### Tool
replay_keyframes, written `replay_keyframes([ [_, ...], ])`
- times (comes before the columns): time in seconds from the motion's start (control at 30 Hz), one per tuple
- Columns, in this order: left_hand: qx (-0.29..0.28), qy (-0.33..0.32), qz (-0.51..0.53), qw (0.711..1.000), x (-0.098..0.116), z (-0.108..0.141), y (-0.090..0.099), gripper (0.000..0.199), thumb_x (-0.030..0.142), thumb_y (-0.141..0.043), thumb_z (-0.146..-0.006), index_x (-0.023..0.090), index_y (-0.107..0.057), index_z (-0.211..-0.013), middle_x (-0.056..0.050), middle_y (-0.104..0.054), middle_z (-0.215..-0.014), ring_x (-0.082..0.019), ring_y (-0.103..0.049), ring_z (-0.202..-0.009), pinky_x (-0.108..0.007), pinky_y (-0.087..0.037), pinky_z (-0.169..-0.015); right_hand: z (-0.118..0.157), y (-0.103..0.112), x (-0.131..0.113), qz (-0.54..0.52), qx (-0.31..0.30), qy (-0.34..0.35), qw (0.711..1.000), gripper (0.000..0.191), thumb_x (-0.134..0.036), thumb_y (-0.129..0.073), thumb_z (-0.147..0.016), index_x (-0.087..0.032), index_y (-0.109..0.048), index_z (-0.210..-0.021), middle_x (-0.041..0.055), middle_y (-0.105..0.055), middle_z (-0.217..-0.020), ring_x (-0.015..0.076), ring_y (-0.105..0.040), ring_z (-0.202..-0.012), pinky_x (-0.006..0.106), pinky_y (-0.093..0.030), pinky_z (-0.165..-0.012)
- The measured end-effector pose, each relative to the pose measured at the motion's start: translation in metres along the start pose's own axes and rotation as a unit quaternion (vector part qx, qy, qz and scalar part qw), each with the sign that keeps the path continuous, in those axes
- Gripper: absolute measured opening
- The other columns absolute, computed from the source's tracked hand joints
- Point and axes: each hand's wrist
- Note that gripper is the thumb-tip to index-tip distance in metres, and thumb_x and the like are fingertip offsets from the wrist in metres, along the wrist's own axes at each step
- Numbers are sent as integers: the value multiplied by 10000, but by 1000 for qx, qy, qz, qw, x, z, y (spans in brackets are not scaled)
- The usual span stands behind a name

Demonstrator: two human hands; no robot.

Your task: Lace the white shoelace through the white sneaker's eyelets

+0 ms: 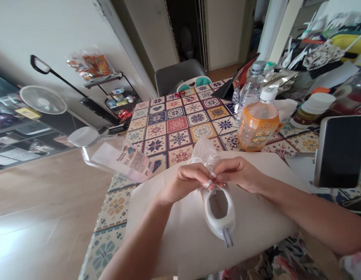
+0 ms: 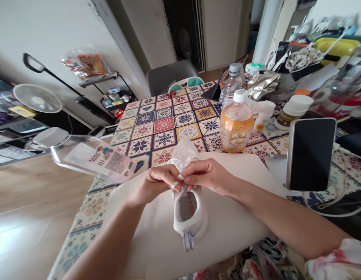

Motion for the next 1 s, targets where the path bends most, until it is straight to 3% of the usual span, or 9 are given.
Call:
replay_keyframes([
  [0.07,21,31,37,999,0,0,-2,55,179,-801,-736,175,-747,-736,-33,-706,-726,-131,-691,-670,-222,-560,-632,0,-4,2,-5,15,1,1000,160,-249,-825,-747,-184,-716,-845,-24,-709,-710,80,-648,-596,193,-527,-567],
  [0.23,77,86,126,985,-3,-4,-9,354,148,-884,-602,183,-712,-909,16,-692,-760,-116,-692,-627,-212,-561,-609,3,-9,1,53,49,1,997,202,-282,-818,-750,-169,-655,-786,-21,-679,-679,89,-635,-585,213,-520,-565],
  [0.47,136,53,22,989,2,-5,-18,247,242,-887,-606,152,-663,-658,13,-632,-683,-79,-583,-569,-199,-474,-544,8,-13,-10,127,63,2,990,215,-298,-814,-743,-163,-653,-789,-22,-641,-658,89,-609,-596,208,-502,-563],
  [0.6,118,71,-76,987,3,-2,-13,256,311,-857,-652,156,-655,-662,-10,-647,-690,-109,-577,-625,-237,-459,-601,8,-14,-7,112,69,12,991,183,-324,-698,-858,-166,-620,-808,-13,-644,-645,100,-632,-595,218,-519,-575],
  [0.73,113,79,-124,983,3,-1,-9,239,314,-829,-687,158,-650,-662,-9,-640,-681,-116,-566,-652,-249,-444,-639,6,-13,-1,112,99,37,988,181,-319,-688,-858,-197,-554,-872,-40,-608,-678,92,-620,-557,200,-497,-520],
  [0.83,121,79,-107,984,4,-1,-9,243,294,-848,-657,158,-646,-650,-5,-644,-680,-118,-572,-663,-248,-445,-647,7,-12,-4,212,96,75,970,104,-247,-672,-853,-199,-590,-897,-20,-609,-765,99,-618,-647,214,-509,-589],
  [1.0,152,85,-49,984,5,-2,-11,262,293,-875,-611,157,-652,-627,7,-635,-638,-105,-558,-612,-234,-437,-588,8,-9,-14,384,36,140,912,102,-159,-692,-802,-176,-667,-900,31,-636,-881,131,-598,-783,259,-508,-723],
])
Point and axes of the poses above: each hand's wrist, its own z-axis away from the middle knuckle, its own y-axis out of the back of the hand, x = y × z
